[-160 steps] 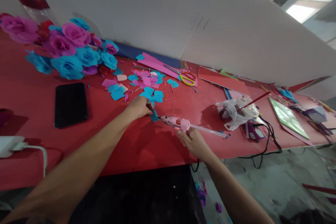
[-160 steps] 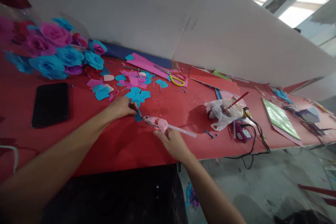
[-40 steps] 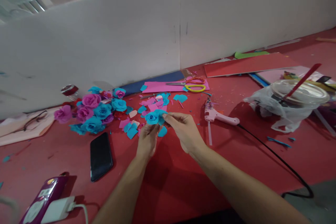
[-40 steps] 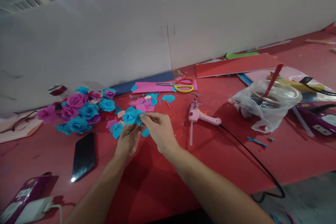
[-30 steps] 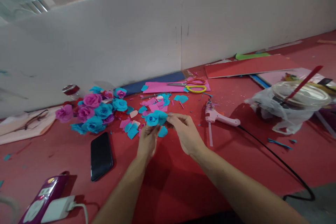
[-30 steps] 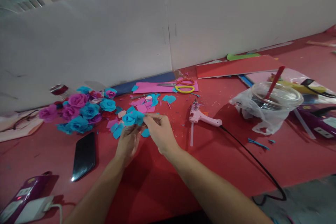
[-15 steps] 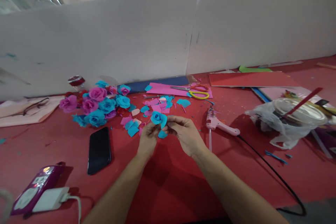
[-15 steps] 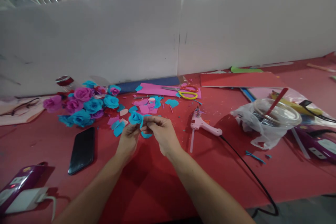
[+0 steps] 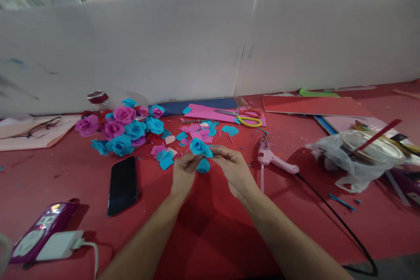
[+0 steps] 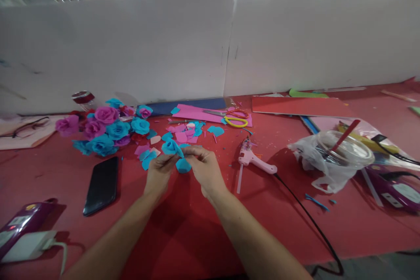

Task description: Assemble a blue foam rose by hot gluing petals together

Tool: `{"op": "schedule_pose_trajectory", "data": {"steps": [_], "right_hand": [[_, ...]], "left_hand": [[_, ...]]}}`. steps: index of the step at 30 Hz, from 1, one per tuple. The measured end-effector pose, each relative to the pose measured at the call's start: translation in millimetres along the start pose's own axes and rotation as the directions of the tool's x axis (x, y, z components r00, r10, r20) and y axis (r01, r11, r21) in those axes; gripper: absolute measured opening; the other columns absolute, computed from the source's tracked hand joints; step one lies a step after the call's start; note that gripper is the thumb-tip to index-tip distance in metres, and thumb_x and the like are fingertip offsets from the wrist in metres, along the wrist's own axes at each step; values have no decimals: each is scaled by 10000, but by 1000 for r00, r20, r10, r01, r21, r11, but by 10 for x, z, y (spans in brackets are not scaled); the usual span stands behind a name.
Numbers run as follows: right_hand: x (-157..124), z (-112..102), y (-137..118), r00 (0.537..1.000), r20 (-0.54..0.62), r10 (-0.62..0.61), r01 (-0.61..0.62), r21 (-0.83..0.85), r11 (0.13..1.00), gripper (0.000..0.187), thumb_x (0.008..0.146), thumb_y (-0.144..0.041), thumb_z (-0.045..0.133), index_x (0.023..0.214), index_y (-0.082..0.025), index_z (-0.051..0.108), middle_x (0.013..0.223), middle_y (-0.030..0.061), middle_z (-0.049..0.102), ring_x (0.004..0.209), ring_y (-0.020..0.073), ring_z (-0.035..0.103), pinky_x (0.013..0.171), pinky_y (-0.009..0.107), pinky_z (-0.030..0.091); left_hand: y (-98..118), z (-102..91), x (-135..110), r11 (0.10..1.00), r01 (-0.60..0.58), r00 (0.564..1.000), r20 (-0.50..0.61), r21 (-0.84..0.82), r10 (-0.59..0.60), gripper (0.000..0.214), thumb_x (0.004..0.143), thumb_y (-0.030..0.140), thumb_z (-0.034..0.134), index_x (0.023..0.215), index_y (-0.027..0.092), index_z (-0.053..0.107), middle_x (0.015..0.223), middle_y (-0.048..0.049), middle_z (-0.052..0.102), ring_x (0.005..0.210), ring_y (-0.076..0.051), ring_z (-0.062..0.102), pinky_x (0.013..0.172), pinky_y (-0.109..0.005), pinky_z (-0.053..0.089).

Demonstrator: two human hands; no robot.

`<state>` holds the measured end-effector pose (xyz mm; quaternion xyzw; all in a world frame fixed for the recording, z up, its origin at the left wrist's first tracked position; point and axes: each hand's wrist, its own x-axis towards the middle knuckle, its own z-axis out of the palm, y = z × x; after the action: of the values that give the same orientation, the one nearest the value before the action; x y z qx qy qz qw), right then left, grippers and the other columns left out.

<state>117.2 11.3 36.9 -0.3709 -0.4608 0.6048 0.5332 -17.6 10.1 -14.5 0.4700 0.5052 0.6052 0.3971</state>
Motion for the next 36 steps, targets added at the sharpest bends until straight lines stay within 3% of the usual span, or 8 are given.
{"op": "schedule_pose_trajectory", "data": {"steps": [7,17,23,26,30,33,36], "right_hand": [[9,-4,7,998,18,64,-65,36,997,159,701,-248,631,793,-241,760,817,10,732,842,186,620,884,352,431],[-13,14,-20,996,47,73,-76,73,994,179,689,-245,603,766,-254,765,819,14,733,840,185,620,837,341,454],[23,-45,2,997,68,-23,25,-28,999,171,714,-220,632,810,-255,768,803,8,725,740,167,615,737,312,477],[46,-64,16,996,76,-39,44,-56,997,149,700,-234,663,804,-241,768,773,13,720,720,171,611,704,308,486],[65,-83,28,989,105,-103,115,-121,986,163,716,-229,639,815,-247,767,823,15,729,768,183,627,762,331,496],[76,-114,27,975,134,-177,204,-234,950,233,741,-169,576,823,-274,767,853,7,730,852,195,637,834,347,482],[89,-152,12,955,171,-243,289,-336,897,326,757,-113,508,826,-300,767,829,4,723,849,189,635,809,338,485]], "left_hand": [[-16,-9,-28,1000,-16,1000,-12,3,16,63,705,248,698,688,203,739,680,5,685,687,-177,590,677,-288,474],[55,41,-14,999,-4,1000,-31,-35,3,78,698,276,706,712,208,742,726,13,704,678,-159,586,694,-292,501],[47,47,-17,991,-28,997,70,-128,37,133,739,290,681,843,251,754,862,7,734,835,-182,627,865,-336,483],[81,53,-23,995,-29,992,116,-93,40,160,744,300,671,873,253,753,871,3,735,824,-193,631,850,-353,486],[95,39,-10,1000,-25,996,87,-16,26,151,720,312,682,822,226,751,843,-1,734,818,-200,626,831,-357,488],[67,15,9,999,-33,997,73,33,30,141,727,310,670,796,214,747,804,2,724,779,-185,612,792,-335,494],[58,2,19,998,-58,995,80,15,56,106,717,291,676,754,217,742,757,14,708,726,-165,598,741,-300,493]]}}
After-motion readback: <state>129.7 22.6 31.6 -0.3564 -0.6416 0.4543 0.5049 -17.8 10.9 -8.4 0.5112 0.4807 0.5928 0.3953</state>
